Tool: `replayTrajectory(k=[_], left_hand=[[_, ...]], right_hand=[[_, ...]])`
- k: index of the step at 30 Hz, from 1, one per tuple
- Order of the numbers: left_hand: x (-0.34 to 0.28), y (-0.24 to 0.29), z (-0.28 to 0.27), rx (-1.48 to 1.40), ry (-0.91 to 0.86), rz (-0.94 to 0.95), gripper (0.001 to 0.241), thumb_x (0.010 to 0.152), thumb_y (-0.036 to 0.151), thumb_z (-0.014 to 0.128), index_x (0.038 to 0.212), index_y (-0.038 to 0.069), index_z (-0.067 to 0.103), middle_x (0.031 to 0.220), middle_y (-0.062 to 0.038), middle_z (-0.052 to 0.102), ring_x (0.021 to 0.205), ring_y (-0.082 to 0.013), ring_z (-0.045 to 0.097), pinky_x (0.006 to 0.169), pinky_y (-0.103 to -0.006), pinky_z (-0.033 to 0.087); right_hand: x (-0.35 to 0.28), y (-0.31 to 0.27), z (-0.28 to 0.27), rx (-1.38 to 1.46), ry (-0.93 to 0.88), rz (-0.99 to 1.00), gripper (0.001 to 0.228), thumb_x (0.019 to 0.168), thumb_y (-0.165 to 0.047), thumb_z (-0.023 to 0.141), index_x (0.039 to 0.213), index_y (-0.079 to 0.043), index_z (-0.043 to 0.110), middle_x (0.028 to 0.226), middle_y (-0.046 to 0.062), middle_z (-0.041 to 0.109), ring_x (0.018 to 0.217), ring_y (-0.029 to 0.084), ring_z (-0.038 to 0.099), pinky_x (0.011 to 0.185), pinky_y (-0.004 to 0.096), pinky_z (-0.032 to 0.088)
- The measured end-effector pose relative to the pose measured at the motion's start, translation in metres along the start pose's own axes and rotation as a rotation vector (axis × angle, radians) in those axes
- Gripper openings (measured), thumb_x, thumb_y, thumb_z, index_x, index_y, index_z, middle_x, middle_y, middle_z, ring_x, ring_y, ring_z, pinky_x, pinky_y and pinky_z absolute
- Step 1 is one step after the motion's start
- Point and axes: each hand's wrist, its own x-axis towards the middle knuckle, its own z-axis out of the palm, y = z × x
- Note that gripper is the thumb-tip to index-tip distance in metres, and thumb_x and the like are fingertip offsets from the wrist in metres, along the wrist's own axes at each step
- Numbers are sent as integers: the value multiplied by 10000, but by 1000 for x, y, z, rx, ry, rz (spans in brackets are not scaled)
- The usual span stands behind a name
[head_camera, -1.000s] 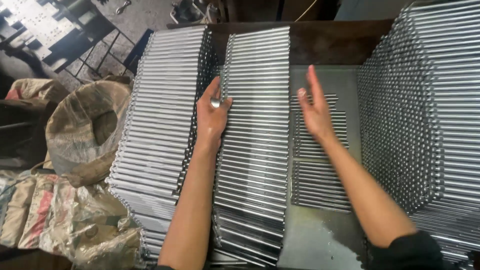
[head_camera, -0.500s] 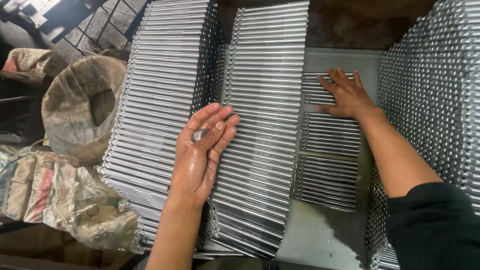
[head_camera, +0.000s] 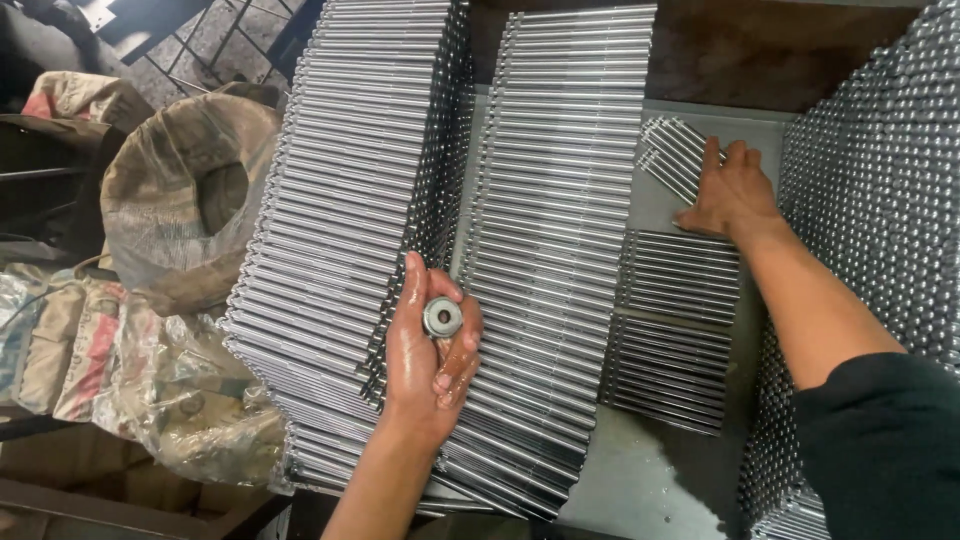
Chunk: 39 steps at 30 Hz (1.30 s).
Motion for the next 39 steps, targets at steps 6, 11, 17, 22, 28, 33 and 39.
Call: replayTrajectory(k=[6, 11, 17, 22, 28, 33, 39], left_hand=[[-10, -6, 4, 58, -44, -35, 438, 1131, 429, 329, 907, 86, 484, 495, -140, 535, 186, -76, 295, 141, -186, 228], [-12, -6, 3, 83, -79, -52, 412, 1135, 411, 337, 923, 84, 470, 495, -129, 534, 183, -73, 290, 141, -194, 232], [-18, 6, -8, 72, -67, -15, 376, 1132, 372, 369, 935, 67, 468, 497, -131, 504, 179, -73, 274, 141, -193, 231], [-26, 14, -15, 79, -27, 19, 413, 1132, 401, 345, 930, 62, 466, 499, -127, 504, 183, -67, 290, 141, -195, 245], [-26, 7, -8, 234, 85, -26, 570, 1067, 506, 401, 785, 46, 584, 815, -202, 713, 320, -88, 414, 222, -195, 267], [-35, 3, -1, 260, 46, 20, 594, 1090, 516, 323, 827, 33, 546, 781, -204, 667, 333, -109, 451, 212, -210, 348], [-44, 5, -14, 259, -4, 31, 454, 1118, 384, 372, 855, 43, 518, 752, -196, 649, 337, -126, 455, 204, -237, 342]], right_hand=[[19, 4, 21, 11, -42, 8, 770, 622, -513, 838, 1139, 48, 732, 1014, 242, 732, 969, 439, 748, 722, 498, 626], [31, -13, 18, 54, -123, 77, 588, 631, -429, 847, 1039, -6, 835, 944, 239, 793, 906, 425, 769, 688, 481, 638], [-7, -24, -18, 413, -111, 244, 357, 740, -239, 728, 970, 23, 805, 859, 253, 763, 857, 440, 758, 706, 503, 611], [-79, -37, -92, 969, 42, 457, 408, 704, -285, 722, 990, 3, 758, 890, 269, 715, 902, 471, 706, 721, 562, 534], [-177, -103, -187, 1990, 385, 95, 323, 999, -75, 670, 1298, -118, 557, 740, 54, 566, 590, 169, 607, 565, 341, 629], [-199, -177, -176, 2012, 484, -192, 201, 972, -22, 674, 1144, 54, 604, 675, 143, 632, 566, 178, 654, 538, 380, 660], [-205, -198, -164, 1734, 529, -314, 107, 941, -46, 740, 987, 36, 688, 709, 164, 710, 586, 204, 680, 585, 386, 628]])
